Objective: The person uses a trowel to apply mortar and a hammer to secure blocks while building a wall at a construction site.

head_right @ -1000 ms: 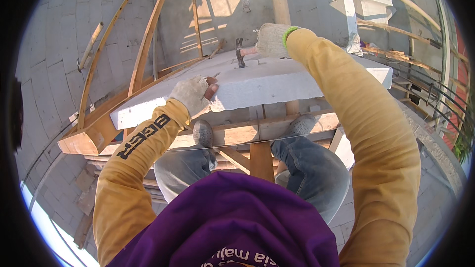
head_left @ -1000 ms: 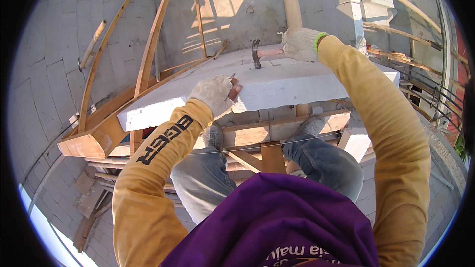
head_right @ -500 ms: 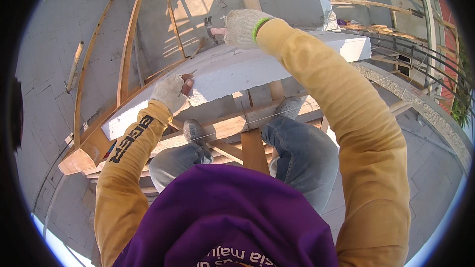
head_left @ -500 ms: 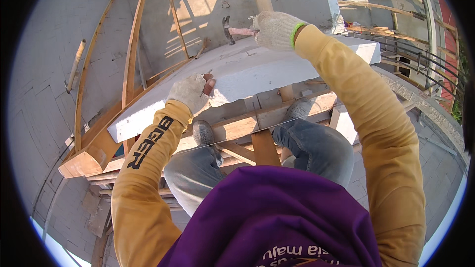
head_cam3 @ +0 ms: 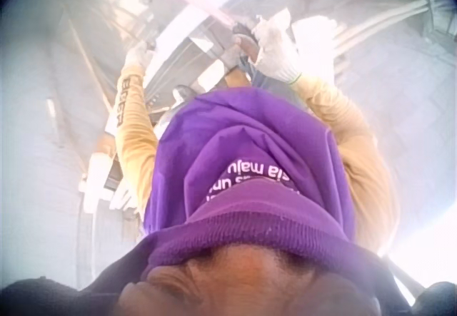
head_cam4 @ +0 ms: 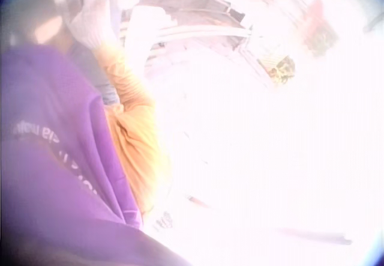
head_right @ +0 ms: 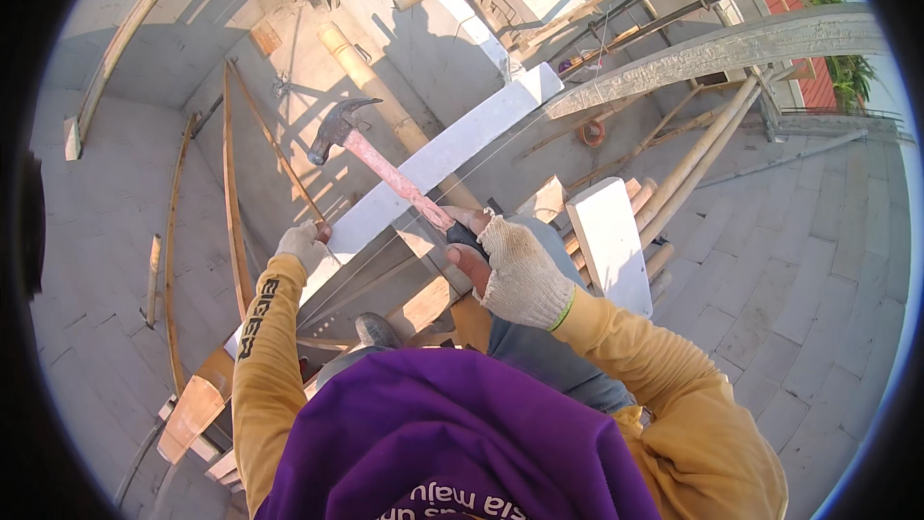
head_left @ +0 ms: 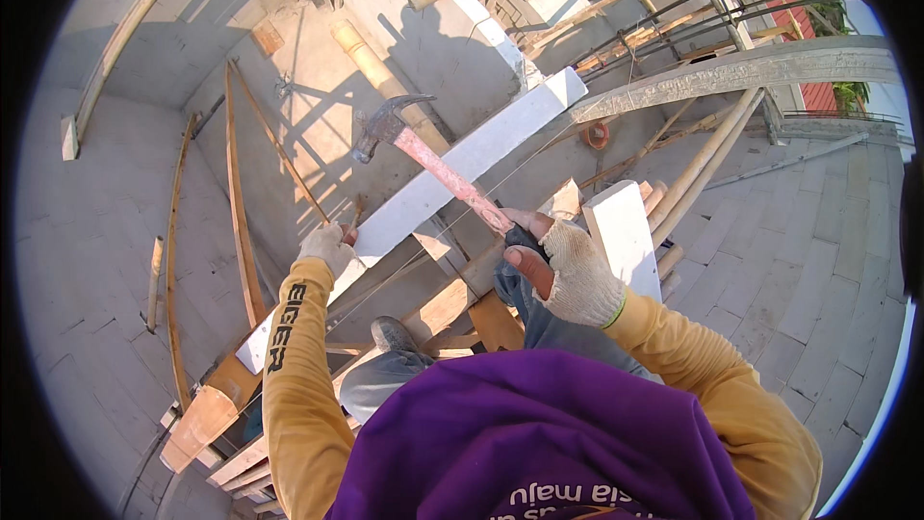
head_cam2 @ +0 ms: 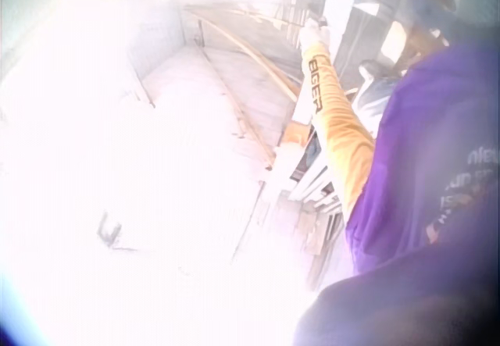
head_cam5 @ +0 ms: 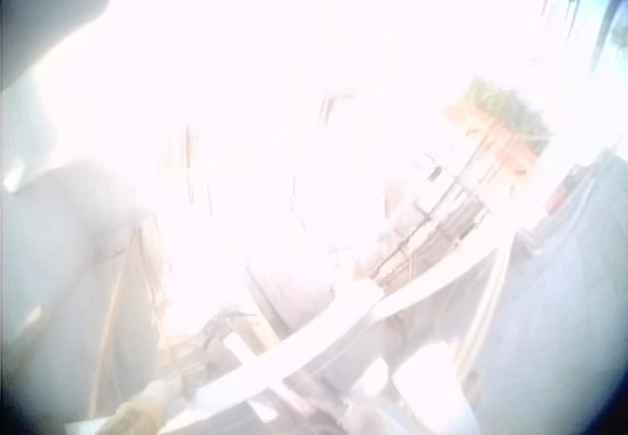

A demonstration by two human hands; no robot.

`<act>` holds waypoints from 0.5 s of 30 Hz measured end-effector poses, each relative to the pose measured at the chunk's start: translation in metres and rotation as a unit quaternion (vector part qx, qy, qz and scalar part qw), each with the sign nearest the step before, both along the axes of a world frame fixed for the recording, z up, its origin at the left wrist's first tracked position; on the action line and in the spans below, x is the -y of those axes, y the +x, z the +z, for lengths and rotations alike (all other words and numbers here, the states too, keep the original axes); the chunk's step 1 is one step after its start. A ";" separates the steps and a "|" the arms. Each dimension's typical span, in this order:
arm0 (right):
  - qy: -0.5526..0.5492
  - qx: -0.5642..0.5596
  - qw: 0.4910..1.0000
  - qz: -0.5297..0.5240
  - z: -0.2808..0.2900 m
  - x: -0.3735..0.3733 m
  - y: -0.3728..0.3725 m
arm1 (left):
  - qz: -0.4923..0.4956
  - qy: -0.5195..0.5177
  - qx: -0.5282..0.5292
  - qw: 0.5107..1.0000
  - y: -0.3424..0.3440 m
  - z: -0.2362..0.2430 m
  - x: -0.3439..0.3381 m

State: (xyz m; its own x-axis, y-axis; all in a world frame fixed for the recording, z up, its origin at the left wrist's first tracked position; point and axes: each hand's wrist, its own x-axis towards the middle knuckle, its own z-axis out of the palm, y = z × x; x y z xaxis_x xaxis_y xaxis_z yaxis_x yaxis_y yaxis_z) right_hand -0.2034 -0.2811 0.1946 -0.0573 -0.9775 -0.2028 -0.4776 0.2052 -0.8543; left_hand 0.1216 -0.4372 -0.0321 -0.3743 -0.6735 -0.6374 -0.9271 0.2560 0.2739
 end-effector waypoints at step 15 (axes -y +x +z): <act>0.062 -0.032 0.997 -0.036 0.066 -0.211 -0.044 | 0.370 -0.245 -0.360 0.821 0.054 0.182 -0.145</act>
State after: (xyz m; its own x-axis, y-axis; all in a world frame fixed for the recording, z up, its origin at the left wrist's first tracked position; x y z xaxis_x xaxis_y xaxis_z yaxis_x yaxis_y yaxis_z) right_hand -0.2472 -0.0697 0.2605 -0.1422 -0.9384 -0.3150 -0.5108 0.3422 -0.7886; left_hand 0.1758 -0.2918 0.1502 0.0926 -0.9956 -0.0152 -0.5217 -0.0615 0.8509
